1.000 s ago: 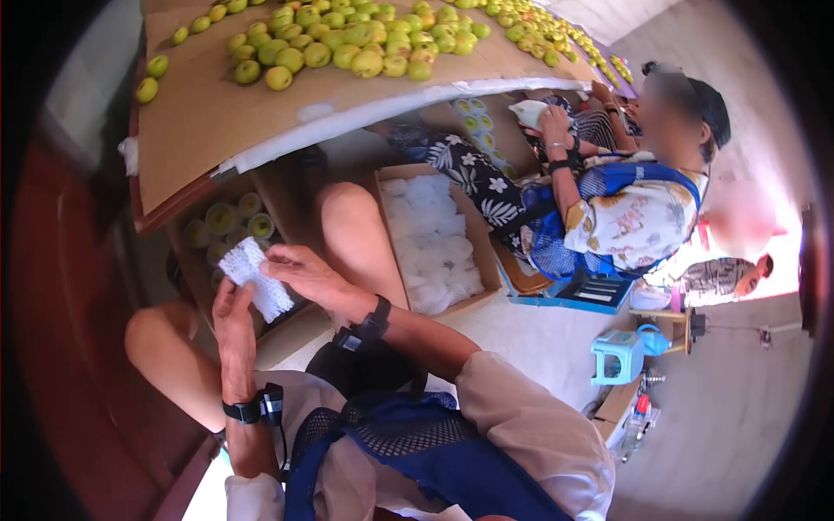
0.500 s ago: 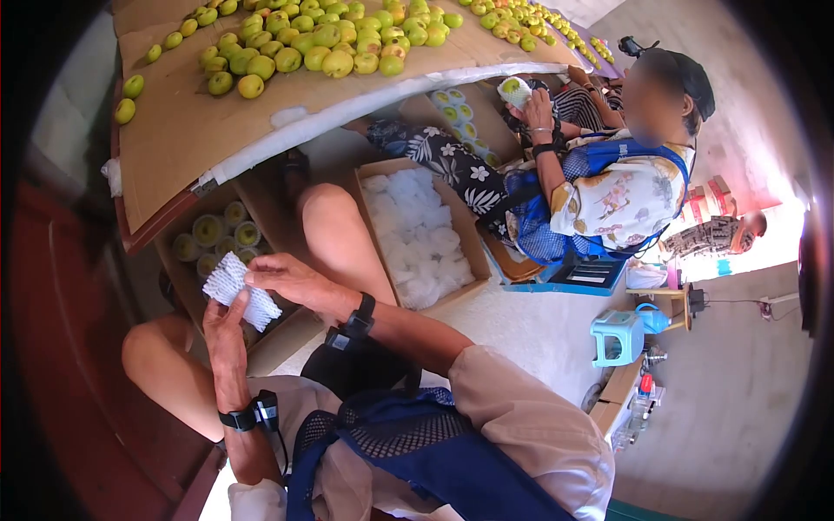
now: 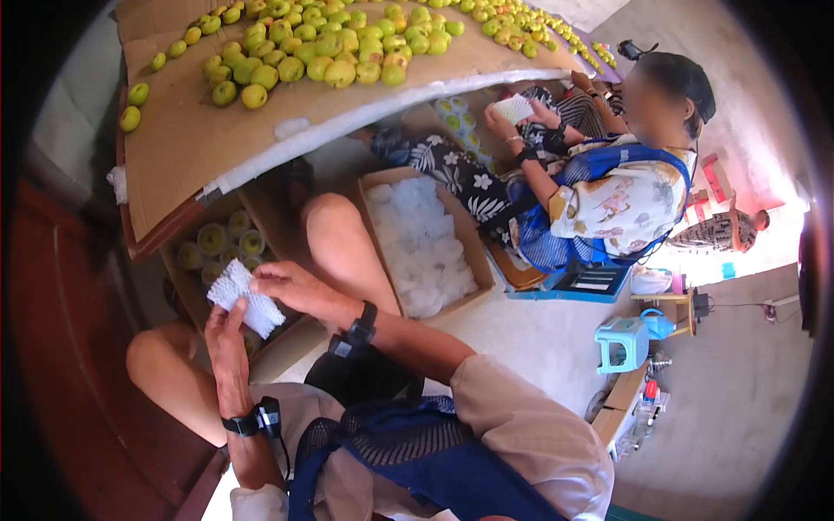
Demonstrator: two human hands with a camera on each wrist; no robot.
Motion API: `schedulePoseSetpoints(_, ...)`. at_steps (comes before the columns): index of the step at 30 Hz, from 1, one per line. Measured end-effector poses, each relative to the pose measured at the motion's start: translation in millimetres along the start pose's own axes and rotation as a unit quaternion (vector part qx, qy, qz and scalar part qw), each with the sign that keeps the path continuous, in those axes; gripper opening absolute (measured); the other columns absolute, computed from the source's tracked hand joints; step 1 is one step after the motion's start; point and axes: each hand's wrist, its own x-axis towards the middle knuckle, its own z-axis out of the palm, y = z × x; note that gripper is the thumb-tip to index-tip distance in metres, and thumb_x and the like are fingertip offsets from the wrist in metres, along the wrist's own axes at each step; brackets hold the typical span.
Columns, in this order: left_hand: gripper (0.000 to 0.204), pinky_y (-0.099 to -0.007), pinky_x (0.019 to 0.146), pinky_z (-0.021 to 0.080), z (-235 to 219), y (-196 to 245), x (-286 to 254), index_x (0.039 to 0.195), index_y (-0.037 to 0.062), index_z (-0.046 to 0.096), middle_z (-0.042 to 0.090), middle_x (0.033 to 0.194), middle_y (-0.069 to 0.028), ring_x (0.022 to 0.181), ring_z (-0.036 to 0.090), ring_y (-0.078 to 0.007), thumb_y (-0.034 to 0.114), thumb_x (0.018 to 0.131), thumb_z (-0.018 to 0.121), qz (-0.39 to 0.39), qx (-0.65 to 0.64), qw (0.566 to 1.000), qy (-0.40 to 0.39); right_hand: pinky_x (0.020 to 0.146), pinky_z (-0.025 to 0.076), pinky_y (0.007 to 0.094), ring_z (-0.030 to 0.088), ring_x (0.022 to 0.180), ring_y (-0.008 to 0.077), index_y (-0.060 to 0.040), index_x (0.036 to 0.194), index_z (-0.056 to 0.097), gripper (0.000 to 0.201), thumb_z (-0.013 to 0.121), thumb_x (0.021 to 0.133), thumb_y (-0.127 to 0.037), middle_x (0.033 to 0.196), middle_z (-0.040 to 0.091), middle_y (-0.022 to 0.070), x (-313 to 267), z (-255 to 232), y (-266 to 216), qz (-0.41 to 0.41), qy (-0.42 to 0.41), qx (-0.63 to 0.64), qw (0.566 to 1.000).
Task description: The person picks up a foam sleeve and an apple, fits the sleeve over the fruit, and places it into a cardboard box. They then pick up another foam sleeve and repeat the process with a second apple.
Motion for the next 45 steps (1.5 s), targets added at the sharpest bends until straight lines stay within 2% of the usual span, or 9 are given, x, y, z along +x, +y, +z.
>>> schedulePoseSetpoints(8,0.019,-0.0255,0.078,0.047,1,-4,-1,0.111,0.0028,0.071,0.071,0.103,-0.0018,0.086,0.062,-0.0079,0.012,0.095,0.071,-0.01,-0.031,0.999,0.003,0.07,0.043,0.0236,0.05,0.081,0.0041,0.0011,0.103,0.066,0.026,0.064,0.102,-0.025,0.086,0.059,-0.0047,-2,5,1,-0.044,0.016,0.023,0.999)
schedulePoseSetpoints(11,0.016,-0.025,0.076,0.047,-5,-6,-6,0.107,0.0028,0.071,0.072,0.099,-0.0012,0.084,0.061,-0.0077,0.011,0.094,0.071,-0.017,-0.026,0.999,0.012,0.07,0.044,0.0235,0.052,0.082,0.0044,0.0012,0.105,0.066,0.027,0.061,0.103,-0.025,0.087,0.061,-0.0044,-8,5,-8,0.0,0.0,0.042,0.999)
schedulePoseSetpoints(18,0.007,-0.0224,0.07,0.044,-5,-7,-1,0.095,0.0043,0.072,0.07,0.089,0.0007,0.075,0.059,-0.0061,0.01,0.092,0.074,0.001,-0.026,0.999,0.022,0.071,0.045,0.0236,0.053,0.082,0.0048,0.0024,0.112,0.065,0.03,0.059,0.104,-0.026,0.09,0.062,-0.0026,-1,1,9,-0.017,0.0,0.013,1.0)
schedulePoseSetpoints(22,0.013,-0.0223,0.069,0.044,-5,-8,-1,0.102,0.0027,0.072,0.071,0.093,0.0005,0.078,0.06,-0.0061,0.011,0.092,0.074,0.008,-0.025,0.999,0.024,0.075,0.046,0.0238,0.054,0.085,0.0057,0.0029,0.114,0.065,0.032,0.06,0.104,-0.027,0.092,0.062,-0.0003,-6,4,-6,0.001,0.001,-0.029,1.0)
schedulePoseSetpoints(25,0.019,-0.0223,0.07,0.044,0,-3,-2,0.109,0.0018,0.071,0.072,0.098,-0.0002,0.082,0.061,-0.006,0.011,0.092,0.073,0.012,-0.033,0.999,0.038,0.082,0.047,0.0253,0.055,0.092,0.007,0.0022,0.118,0.063,0.032,0.062,0.103,-0.026,0.097,0.063,0.0021,-2,6,4,-0.045,0.007,-0.021,0.999)
schedulePoseSetpoints(28,0.023,-0.0224,0.073,0.046,-11,-10,2,0.113,0.0021,0.07,0.072,0.102,-0.0013,0.086,0.063,-0.0066,0.012,0.093,0.073,0.011,-0.031,0.999,0.043,0.089,0.048,0.0279,0.058,0.1,0.0095,0.0005,0.122,0.06,0.032,0.064,0.101,-0.024,0.104,0.064,0.004,0,5,12,-0.029,0.032,-0.025,0.999)
schedulePoseSetpoints(31,0.022,-0.0226,0.076,0.048,-13,-7,1,0.112,0.003,0.07,0.073,0.102,-0.0019,0.087,0.065,-0.0075,0.013,0.093,0.073,0.004,-0.018,0.998,0.058,0.084,0.048,0.0308,0.058,0.096,0.0133,-0.0014,0.121,0.06,0.031,0.065,0.099,-0.024,0.103,0.063,0.0058,3,4,18,-0.074,0.084,-0.038,0.993)
schedulePoseSetpoints(34,0.021,-0.0228,0.077,0.048,-11,-5,0,0.112,0.0036,0.07,0.073,0.102,-0.0017,0.086,0.065,-0.0082,0.014,0.094,0.072,0.008,-0.028,0.997,0.067,0.086,0.047,0.0288,0.057,0.098,0.0123,-0.0039,0.117,0.061,0.025,0.067,0.098,-0.02,0.102,0.063,0.0042,0,4,13,-0.072,0.109,-0.004,0.991)
schedulePoseSetpoints(45,0.025,-0.0268,0.079,0.05,-4,5,-2,0.118,0.0036,0.068,0.072,0.105,-0.0029,0.089,0.066,-0.0108,0.016,0.097,0.069,-0.008,-0.062,0.995,0.079,0.084,0.047,0.025,0.06,0.096,0.01,-0.0018,0.115,0.061,0.022,0.065,0.099,-0.017,0.101,0.065,0.0019,-7,5,-6,-0.038,0.095,0.07,0.992)
